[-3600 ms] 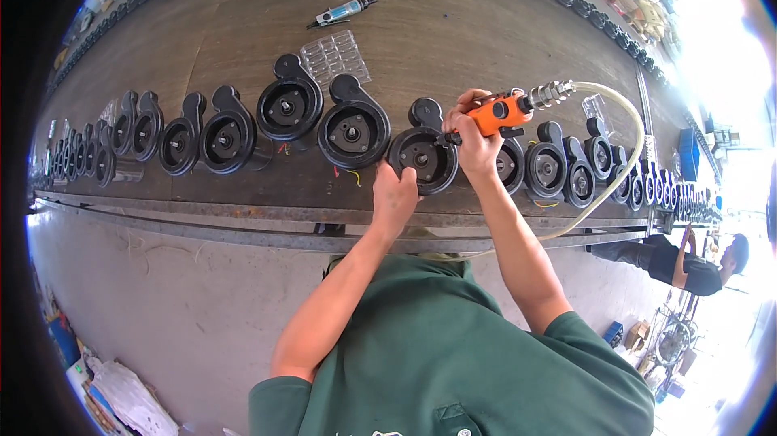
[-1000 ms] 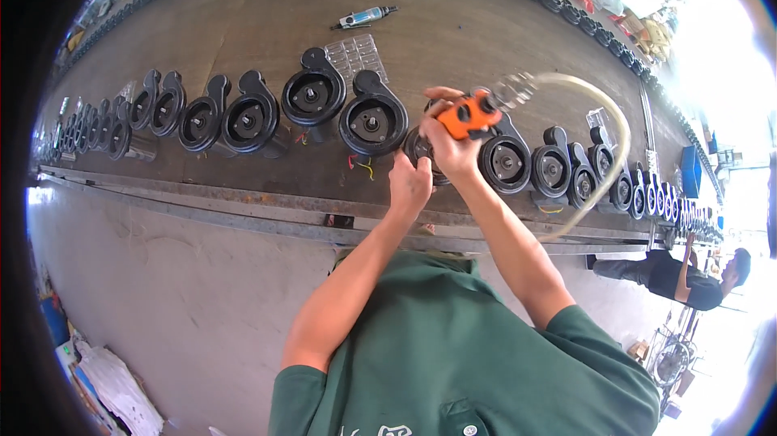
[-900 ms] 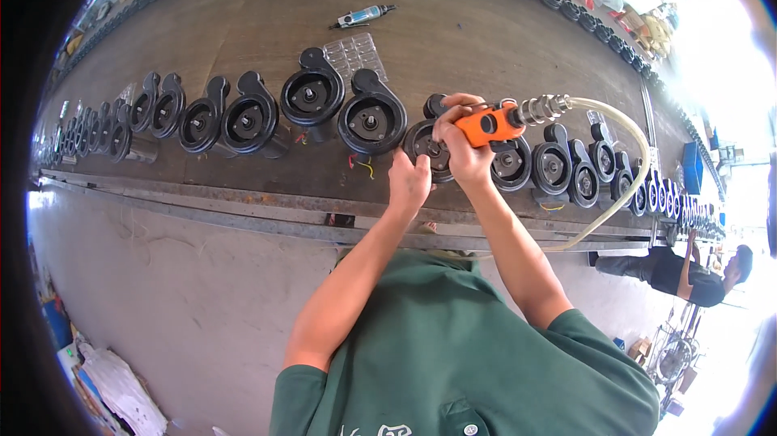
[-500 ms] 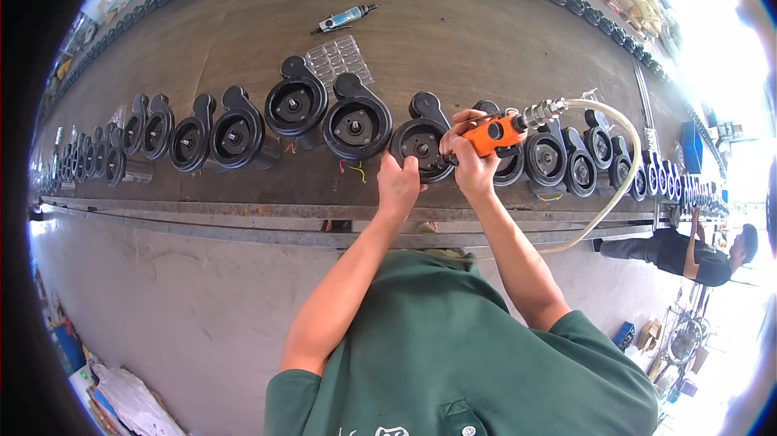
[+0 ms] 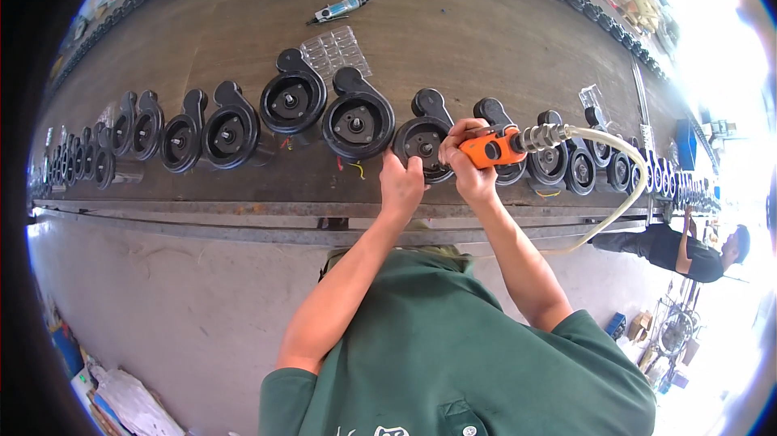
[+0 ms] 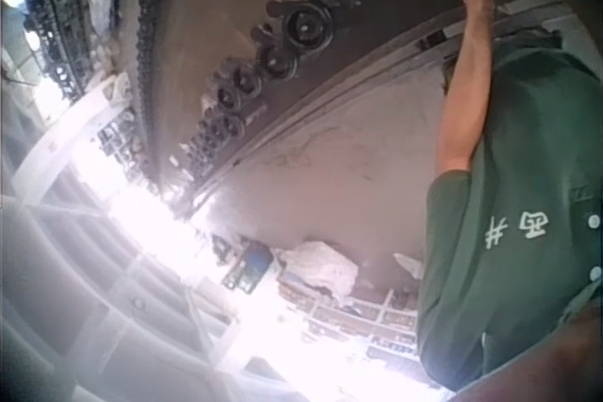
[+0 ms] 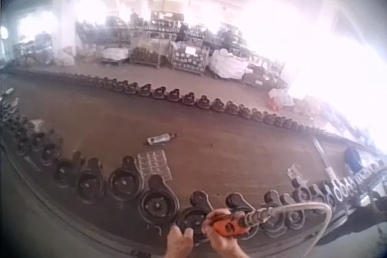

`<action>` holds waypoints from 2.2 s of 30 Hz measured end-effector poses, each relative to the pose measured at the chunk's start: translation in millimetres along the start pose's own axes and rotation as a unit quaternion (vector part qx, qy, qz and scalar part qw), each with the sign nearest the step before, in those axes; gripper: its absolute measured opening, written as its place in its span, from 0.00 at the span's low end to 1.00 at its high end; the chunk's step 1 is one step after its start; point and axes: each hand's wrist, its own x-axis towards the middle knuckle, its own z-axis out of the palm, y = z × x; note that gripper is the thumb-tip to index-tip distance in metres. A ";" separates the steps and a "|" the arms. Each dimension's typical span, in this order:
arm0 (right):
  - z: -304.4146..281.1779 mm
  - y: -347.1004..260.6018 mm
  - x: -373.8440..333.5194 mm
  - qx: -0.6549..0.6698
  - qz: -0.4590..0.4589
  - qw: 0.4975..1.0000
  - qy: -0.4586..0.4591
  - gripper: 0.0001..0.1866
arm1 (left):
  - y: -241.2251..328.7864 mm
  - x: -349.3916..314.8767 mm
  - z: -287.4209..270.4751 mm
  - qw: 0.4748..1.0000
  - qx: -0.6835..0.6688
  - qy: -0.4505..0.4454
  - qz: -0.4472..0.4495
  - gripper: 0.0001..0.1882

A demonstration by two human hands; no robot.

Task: The person secures components inside black plastic blower housings using a handheld pneumatic nut runner across a series of units on an assembly line.

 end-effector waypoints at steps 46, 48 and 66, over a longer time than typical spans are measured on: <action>-169.5 -74.1 -15.3 0.100 -0.058 0.980 0.164 0.14 | 48.3 -2.9 130.0 0.632 0.669 -0.147 0.363 0.34; -165.2 -67.8 -7.2 0.067 -0.048 0.982 0.168 0.14 | 55.0 -8.4 136.1 0.631 0.685 -0.141 0.335 0.34; -153.1 -34.6 46.5 0.078 -0.044 0.989 0.118 0.13 | 44.2 -13.3 151.7 0.600 0.744 -0.082 0.283 0.21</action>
